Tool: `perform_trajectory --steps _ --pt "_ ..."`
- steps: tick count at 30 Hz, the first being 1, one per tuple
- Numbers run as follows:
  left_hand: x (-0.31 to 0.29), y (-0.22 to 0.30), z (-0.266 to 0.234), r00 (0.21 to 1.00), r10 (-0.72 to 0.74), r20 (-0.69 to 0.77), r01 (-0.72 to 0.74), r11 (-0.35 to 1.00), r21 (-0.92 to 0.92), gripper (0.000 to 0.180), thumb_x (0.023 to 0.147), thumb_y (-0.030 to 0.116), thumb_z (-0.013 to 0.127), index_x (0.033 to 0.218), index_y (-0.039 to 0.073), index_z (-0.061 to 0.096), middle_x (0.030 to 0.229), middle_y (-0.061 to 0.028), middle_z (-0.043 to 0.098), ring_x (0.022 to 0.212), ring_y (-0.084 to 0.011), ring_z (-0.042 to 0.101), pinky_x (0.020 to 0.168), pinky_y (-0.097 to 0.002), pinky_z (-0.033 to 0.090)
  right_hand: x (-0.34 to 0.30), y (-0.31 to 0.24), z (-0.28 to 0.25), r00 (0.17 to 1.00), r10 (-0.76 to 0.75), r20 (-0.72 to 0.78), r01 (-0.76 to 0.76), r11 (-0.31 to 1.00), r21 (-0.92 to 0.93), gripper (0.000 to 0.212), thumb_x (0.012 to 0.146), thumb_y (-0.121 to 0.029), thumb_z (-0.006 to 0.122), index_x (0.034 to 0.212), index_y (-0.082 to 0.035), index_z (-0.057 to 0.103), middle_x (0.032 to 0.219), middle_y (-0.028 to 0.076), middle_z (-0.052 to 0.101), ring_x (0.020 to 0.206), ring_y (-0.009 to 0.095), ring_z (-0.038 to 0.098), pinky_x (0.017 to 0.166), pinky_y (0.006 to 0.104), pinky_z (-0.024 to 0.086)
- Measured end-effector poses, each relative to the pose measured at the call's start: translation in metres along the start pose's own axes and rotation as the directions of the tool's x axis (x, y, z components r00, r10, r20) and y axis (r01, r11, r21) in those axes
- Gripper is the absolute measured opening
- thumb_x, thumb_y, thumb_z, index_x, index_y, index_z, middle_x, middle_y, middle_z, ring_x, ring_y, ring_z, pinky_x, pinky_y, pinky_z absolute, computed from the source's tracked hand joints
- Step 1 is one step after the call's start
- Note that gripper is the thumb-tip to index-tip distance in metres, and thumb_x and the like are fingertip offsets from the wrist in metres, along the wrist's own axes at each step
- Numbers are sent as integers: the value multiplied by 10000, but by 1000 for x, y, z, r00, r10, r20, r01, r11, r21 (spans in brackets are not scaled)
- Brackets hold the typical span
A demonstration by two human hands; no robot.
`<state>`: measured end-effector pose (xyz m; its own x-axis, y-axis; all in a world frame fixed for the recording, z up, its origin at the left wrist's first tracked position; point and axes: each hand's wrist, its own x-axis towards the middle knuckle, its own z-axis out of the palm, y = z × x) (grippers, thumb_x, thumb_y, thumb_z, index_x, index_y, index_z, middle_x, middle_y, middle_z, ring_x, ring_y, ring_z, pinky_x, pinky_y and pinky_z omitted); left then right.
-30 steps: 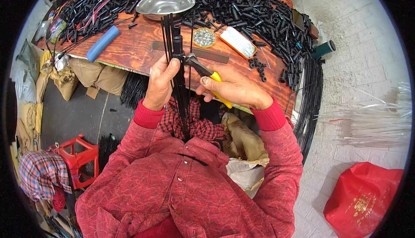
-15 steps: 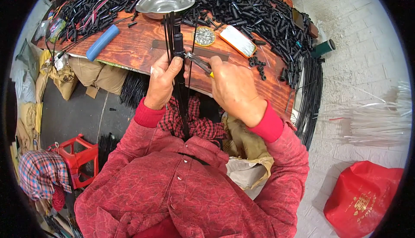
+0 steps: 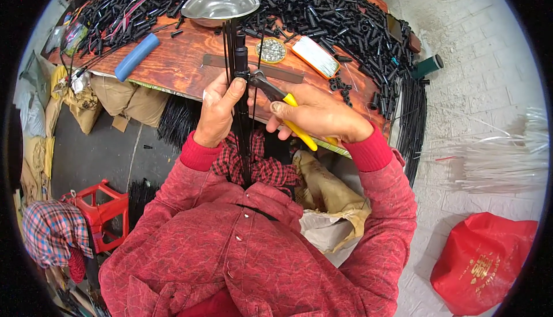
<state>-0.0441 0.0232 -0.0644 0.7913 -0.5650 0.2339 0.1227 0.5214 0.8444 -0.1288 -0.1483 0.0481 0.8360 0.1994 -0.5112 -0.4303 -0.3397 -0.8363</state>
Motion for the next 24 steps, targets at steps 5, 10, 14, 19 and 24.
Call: perform_trajectory --steps 5,10,14,19,24 --pt "-2 3 1 1000 16 2 -16 1000 10 279 1010 189 555 1211 5 619 878 24 607 776 -58 524 724 -212 445 0 2 -8 995 72 68 -73 997 25 310 1034 -263 456 1126 -10 608 941 89 708 778 127 678 643 270 531" --pt "-1 3 2 1000 28 -10 -27 998 49 279 1011 188 556 1216 11 619 908 24 609 790 -55 523 727 -212 446 1 -4 -10 994 84 74 -80 995 -55 305 1032 -255 455 1034 -1 625 906 80 708 754 113 671 621 255 526" --pt "-2 3 1 999 26 -22 -25 998 56 285 1011 196 558 1217 9 619 917 22 609 794 -58 525 726 -213 446 -1 -11 -4 996 87 17 -85 990 -108 287 1032 -248 449 1092 -3 587 909 91 705 730 113 660 648 273 539" --pt "-3 2 -3 1000 2 20 -1 1000 -23 292 1008 211 563 1207 4 619 904 15 612 776 -69 527 721 -217 447 -2 -14 -8 986 124 112 -123 992 -14 323 1033 -257 476 1165 27 551 938 119 689 784 153 675 699 275 544" --pt "-3 5 -1 1000 17 -10 -17 1000 21 279 1006 205 564 1191 3 620 885 16 603 769 -70 525 716 -218 446 -1 -17 -6 982 146 123 -147 989 0 321 1035 -272 478 1133 23 559 898 105 681 770 149 666 685 270 538"
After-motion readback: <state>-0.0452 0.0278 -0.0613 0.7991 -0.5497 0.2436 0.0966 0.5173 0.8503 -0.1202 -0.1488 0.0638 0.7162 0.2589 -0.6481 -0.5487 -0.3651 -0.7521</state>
